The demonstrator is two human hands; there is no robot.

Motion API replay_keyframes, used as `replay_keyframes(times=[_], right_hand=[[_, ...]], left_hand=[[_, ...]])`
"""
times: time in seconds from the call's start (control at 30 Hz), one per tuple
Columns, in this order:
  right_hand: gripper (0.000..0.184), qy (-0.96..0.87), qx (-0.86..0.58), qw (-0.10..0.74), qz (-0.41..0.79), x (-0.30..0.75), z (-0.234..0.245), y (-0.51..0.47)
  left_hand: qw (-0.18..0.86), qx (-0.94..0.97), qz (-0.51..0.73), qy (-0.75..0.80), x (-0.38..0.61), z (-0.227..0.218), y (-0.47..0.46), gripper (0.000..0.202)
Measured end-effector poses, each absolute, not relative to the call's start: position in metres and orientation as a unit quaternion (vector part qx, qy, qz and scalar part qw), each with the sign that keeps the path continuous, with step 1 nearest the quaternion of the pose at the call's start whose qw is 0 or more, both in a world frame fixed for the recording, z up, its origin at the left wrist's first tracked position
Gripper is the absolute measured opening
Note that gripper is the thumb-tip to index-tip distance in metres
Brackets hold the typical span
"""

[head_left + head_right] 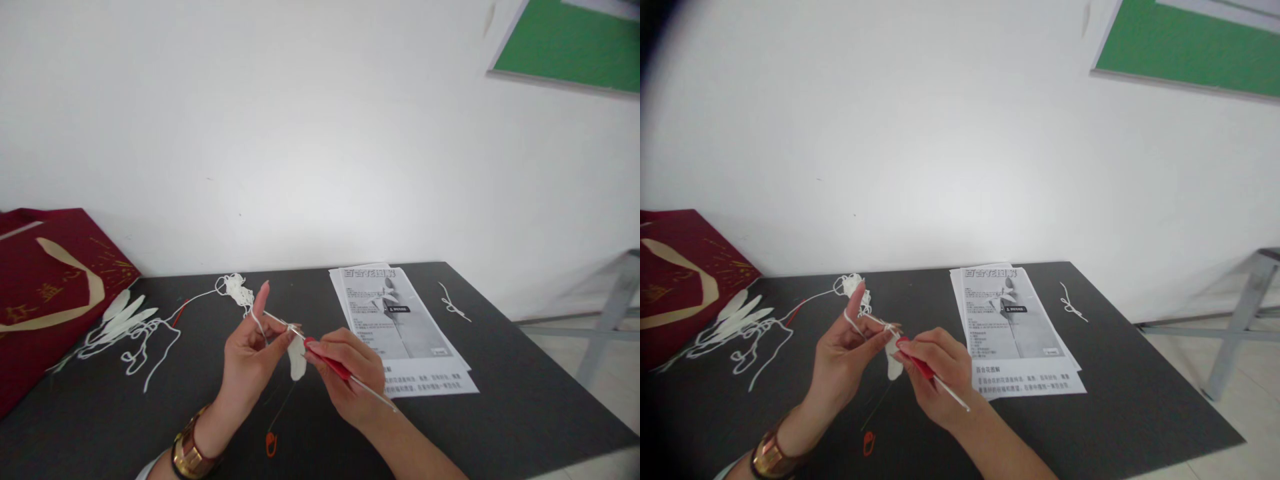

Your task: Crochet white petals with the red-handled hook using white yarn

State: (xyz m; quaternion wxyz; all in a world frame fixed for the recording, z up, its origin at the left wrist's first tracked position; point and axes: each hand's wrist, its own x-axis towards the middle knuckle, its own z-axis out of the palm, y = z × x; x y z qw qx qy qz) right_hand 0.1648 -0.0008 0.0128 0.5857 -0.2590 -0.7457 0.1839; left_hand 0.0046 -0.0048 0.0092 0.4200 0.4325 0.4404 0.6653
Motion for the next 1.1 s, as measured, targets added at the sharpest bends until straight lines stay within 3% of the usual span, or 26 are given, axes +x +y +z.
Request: replay_keyframes(times=[0.43, 1.1], right_hand=[[0.027, -0.778, -0.232, 0.572, 0.120, 0.173, 0.020, -0.002], [0.005, -0.718, -0.247, 0.542, 0.361, 0.196, 0.036, 0.012]], left_hand=[[0.420, 0.442, 0.651, 0.453, 0.005, 0.018, -0.005, 0.081], [0.631, 0.478, 0.463, 0.400, -0.021, 0.029, 0.000, 0.089]])
